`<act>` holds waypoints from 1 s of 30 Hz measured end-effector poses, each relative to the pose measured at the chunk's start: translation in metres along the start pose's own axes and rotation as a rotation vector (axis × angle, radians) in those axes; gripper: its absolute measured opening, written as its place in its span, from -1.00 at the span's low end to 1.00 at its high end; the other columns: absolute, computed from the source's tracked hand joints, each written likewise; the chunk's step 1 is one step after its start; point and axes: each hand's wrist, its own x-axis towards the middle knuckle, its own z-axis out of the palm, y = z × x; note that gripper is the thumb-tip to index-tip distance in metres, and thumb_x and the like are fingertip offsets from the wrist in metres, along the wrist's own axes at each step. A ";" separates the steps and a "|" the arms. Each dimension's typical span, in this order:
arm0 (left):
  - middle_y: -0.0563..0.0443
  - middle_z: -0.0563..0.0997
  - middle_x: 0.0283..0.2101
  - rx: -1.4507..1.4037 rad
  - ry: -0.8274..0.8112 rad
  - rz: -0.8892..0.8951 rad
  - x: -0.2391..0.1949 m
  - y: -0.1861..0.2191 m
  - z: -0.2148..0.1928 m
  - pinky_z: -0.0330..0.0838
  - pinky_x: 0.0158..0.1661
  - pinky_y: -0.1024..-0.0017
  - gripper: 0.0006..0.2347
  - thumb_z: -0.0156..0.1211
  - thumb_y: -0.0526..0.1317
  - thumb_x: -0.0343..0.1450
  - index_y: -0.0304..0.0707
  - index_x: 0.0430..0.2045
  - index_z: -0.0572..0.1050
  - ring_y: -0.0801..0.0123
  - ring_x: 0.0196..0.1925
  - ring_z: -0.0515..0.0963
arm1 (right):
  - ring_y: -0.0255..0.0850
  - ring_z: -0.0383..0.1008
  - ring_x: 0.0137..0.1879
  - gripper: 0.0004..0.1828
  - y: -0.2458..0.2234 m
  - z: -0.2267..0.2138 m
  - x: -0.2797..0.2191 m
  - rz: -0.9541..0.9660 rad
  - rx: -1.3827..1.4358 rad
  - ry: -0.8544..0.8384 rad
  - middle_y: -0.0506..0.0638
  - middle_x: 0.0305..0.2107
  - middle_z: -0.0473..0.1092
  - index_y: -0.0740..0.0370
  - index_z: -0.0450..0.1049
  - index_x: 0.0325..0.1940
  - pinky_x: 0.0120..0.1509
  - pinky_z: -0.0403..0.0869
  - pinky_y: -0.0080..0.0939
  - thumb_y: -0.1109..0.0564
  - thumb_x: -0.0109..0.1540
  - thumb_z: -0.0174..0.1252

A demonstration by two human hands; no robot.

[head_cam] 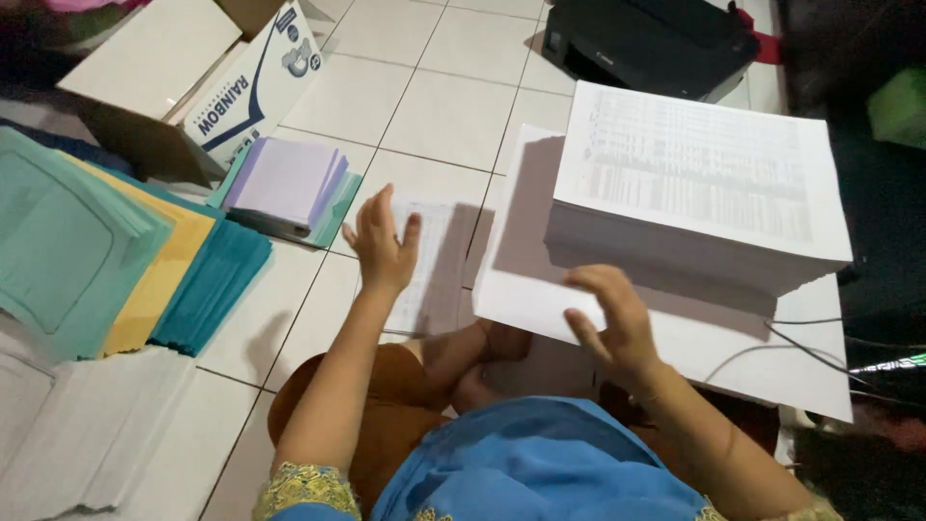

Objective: Picking up small stacks of printed paper from a pile, aligning their edges by tapping them on the floor, and stacking them neatly into a larger organized pile.

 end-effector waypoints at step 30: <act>-0.42 0.58 0.09 0.113 -0.630 -1.050 -0.071 -0.223 0.066 0.46 0.08 -0.04 -0.32 0.20 0.21 0.34 -0.50 0.12 0.46 -0.19 0.19 0.57 | 0.15 0.22 0.48 -0.16 0.029 0.294 0.032 1.324 0.059 -0.650 0.28 0.29 0.25 0.28 -0.04 0.56 0.54 0.20 0.17 -0.09 0.28 0.03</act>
